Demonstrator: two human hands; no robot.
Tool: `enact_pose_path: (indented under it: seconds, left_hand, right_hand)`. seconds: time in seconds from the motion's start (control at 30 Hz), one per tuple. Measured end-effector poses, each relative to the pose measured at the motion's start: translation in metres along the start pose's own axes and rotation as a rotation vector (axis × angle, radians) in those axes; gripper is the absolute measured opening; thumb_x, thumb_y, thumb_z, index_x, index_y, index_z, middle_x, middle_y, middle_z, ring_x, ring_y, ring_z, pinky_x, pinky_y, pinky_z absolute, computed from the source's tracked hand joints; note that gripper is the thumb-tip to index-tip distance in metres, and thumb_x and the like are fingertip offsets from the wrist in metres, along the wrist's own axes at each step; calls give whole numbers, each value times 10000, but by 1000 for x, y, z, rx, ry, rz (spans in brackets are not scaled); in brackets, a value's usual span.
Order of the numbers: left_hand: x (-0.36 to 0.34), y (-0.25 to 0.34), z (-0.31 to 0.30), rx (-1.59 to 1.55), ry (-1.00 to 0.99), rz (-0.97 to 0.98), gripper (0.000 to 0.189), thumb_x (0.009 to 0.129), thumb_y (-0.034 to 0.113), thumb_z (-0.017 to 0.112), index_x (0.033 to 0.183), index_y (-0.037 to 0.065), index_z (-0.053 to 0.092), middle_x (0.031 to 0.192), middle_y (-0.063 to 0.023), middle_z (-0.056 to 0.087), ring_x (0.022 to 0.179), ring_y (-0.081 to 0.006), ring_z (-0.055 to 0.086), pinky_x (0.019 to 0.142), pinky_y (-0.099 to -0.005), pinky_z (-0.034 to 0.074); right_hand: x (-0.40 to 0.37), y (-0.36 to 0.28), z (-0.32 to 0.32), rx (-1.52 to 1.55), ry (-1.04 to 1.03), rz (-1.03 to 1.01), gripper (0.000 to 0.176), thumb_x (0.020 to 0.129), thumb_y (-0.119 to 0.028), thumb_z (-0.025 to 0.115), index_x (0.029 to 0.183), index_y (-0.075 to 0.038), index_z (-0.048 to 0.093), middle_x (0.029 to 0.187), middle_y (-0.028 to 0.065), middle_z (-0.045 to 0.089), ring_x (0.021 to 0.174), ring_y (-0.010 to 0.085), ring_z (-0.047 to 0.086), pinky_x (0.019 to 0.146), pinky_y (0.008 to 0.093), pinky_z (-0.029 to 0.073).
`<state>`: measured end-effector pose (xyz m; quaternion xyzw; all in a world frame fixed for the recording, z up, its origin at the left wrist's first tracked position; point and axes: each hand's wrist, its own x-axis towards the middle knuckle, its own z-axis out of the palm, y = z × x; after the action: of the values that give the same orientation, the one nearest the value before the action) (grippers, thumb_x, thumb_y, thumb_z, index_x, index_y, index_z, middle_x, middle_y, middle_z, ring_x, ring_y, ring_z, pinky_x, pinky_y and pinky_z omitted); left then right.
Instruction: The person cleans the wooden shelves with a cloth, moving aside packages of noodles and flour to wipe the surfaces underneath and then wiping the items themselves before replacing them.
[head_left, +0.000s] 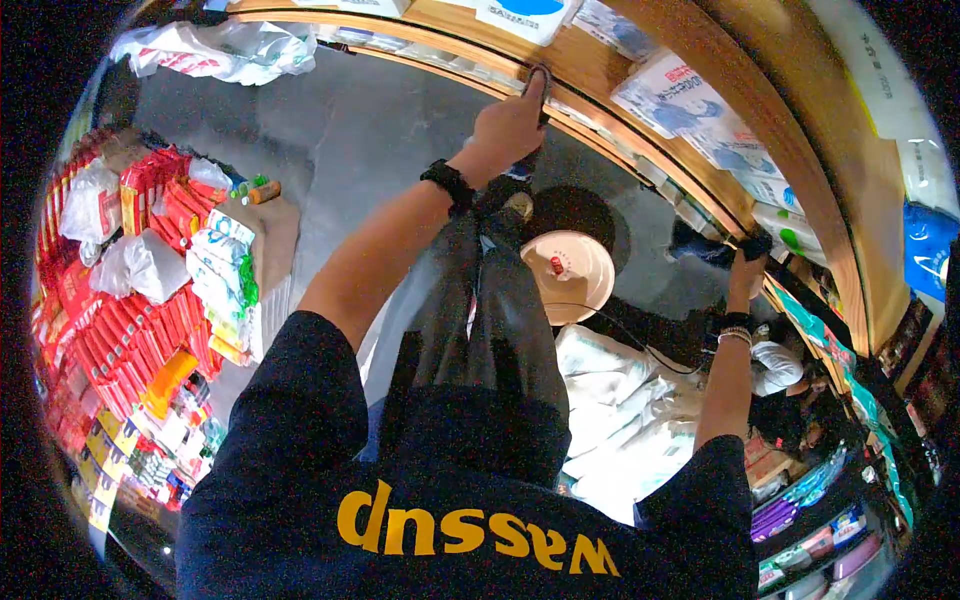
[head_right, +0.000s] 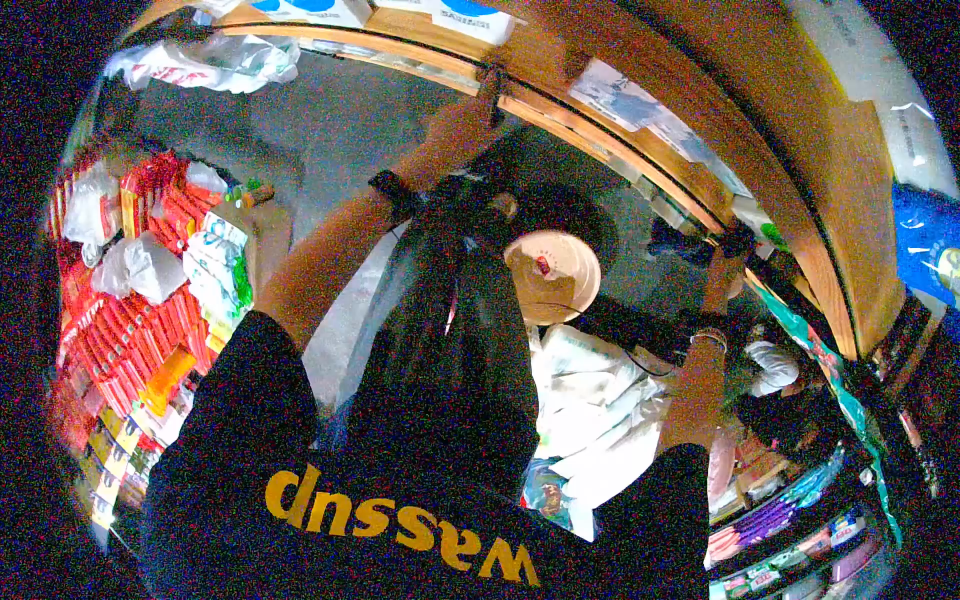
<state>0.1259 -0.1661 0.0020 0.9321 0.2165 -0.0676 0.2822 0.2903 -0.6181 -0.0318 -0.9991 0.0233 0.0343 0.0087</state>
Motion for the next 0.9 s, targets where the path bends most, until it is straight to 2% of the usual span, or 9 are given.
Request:
enact_pose_path:
  seconds: [0.17, 0.23, 0.33, 0.37, 0.47, 0.57, 0.63, 0.77, 0.9]
  left_hand:
    - [-2, 31, 20, 86, -25, 87, 589, 757, 113, 482, 1306, 75, 274, 726, -143, 609, 667, -288, 613, 527, -405, 483]
    - [0, 48, 28, 74, -179, 158, 578, 759, 119, 488, 1297, 74, 281, 724, -144, 607, 667, -301, 610, 538, -409, 482]
    - [6, 47, 39, -73, -56, 168, 539, 742, 147, 519, 1237, 74, 318, 699, -184, 594, 632, -345, 598, 513, -451, 484]
    - [7, 42, 41, -79, -57, 170, 539, 742, 147, 519, 1237, 74, 318, 699, -184, 594, 632, -345, 598, 513, -451, 484]
    - [8, 26, 19, -7, -154, 174, 544, 781, 169, 501, 1287, 202, 305, 777, -149, 611, 688, -320, 605, 580, -419, 483]
    - [18, -2, 10, 70, -156, 195, 536, 784, 182, 493, 1287, 196, 309, 802, -155, 612, 702, -324, 605, 586, -420, 484]
    - [23, -30, 8, 48, -107, 241, 534, 783, 198, 492, 1286, 195, 313, 800, -155, 612, 705, -325, 605, 584, -426, 484]
    - [24, -74, -30, 49, -51, 257, 534, 779, 218, 493, 1281, 190, 312, 811, -153, 615, 709, -331, 601, 585, -431, 484]
    - [33, -118, -61, 148, -150, 100, 607, 744, 288, 553, 1286, 207, 293, 820, -159, 616, 723, -337, 601, 594, -445, 480]
  right_hand:
    - [3, -9, 7, -28, 79, -167, 562, 719, -413, 575, 1114, -21, 496, 989, 203, 587, 877, 364, 576, 742, 447, 468]
    - [1, -26, -5, -227, -115, 115, 492, 729, -401, 573, 1041, -25, 522, 934, 199, 603, 858, 362, 581, 732, 444, 471]
    - [-2, -39, -6, -210, -59, -3, 425, 729, -384, 581, 965, -34, 535, 885, 200, 609, 834, 358, 585, 712, 453, 469]
    - [-2, -45, -5, -211, -33, -49, 422, 726, -382, 587, 961, -36, 535, 878, 199, 609, 825, 356, 587, 706, 456, 468]
    - [-10, -75, -5, -202, -75, 26, 421, 724, -387, 587, 959, -42, 535, 903, 194, 605, 820, 356, 585, 701, 461, 463]
    - [-33, -120, -17, -150, -101, 35, 408, 713, -362, 606, 970, -56, 529, 892, 178, 607, 834, 354, 581, 703, 449, 464]
    - [-50, -149, -22, 32, -80, -161, 407, 694, -315, 635, 995, -66, 522, 884, 173, 605, 831, 352, 580, 708, 441, 466]
    - [-71, -195, 0, 68, 40, -334, 427, 688, -293, 650, 1007, -42, 515, 887, 175, 589, 831, 347, 568, 686, 440, 464]
    - [-86, -254, -17, 77, -97, -213, 431, 692, -296, 647, 1010, -37, 515, 906, 175, 585, 846, 342, 565, 699, 437, 461]
